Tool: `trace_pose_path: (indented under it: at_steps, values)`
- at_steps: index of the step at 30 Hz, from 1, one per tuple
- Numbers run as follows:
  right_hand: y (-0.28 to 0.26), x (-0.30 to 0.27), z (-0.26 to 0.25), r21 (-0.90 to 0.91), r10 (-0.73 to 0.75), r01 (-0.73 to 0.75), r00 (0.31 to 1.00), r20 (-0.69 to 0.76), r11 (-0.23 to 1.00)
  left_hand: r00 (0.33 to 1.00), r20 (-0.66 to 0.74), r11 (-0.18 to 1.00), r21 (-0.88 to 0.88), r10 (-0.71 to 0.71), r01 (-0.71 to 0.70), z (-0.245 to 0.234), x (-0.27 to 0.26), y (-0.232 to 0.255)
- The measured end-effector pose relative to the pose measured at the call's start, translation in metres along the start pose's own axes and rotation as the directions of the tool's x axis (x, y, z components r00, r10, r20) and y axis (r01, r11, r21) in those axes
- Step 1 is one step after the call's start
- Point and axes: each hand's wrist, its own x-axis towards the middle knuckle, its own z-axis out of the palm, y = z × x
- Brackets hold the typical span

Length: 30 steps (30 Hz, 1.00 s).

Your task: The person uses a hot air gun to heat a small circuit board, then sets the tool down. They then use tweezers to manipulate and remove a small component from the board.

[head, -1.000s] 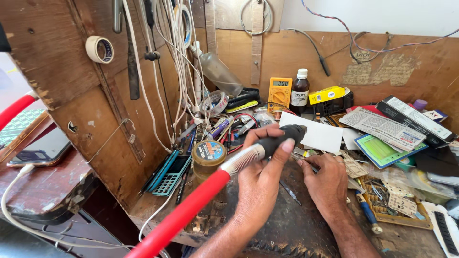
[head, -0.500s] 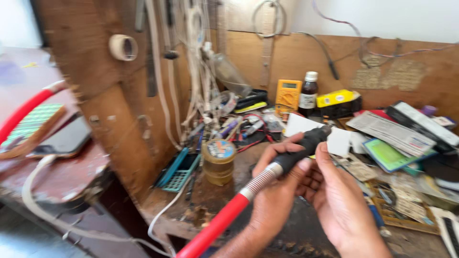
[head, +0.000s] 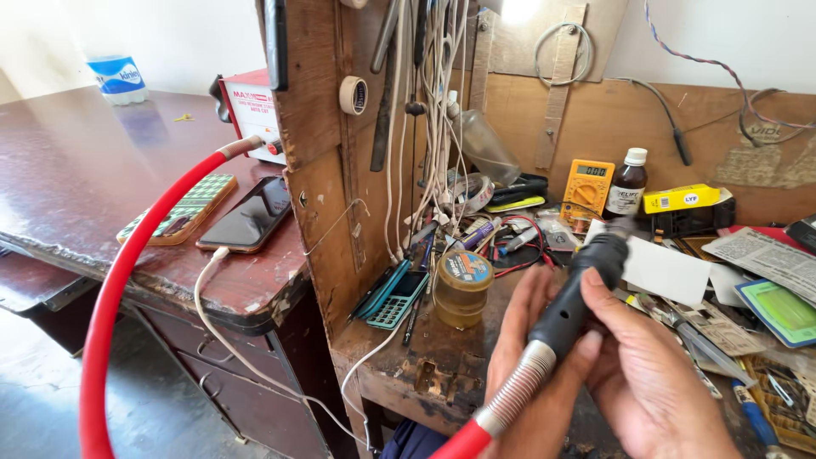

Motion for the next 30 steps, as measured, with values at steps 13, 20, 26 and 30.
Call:
trace_pose_path:
  at_steps: [13, 20, 26, 30]
  values:
    - [-0.006, -0.049, 0.048, -0.095, -0.259, 0.307, 0.906, 0.335, 0.947, 0.958, 0.257, 0.677, 0.684, 0.127, -0.273, -0.115, -0.033, 0.121]
    - [0.009, -0.115, 0.139, -0.133, -0.186, 0.365, 0.716, 0.673, 0.922, 0.942, -0.06, 0.842, 0.433, -0.33, 0.322, -0.147, -0.037, 0.164]
    - [0.029, -0.127, 0.198, -0.147, -0.182, 0.595, 0.457, 0.87, 0.79, 0.956, -0.275, 0.617, 0.771, 0.104, 0.155, -0.201, -0.005, 0.22]
    - [0.052, -0.119, 0.197, -0.361, -0.051, 0.487, 0.646, 0.761, 0.795, 0.894, -0.431, 0.591, 0.755, 0.122, 0.283, -0.251, 0.029, 0.248]
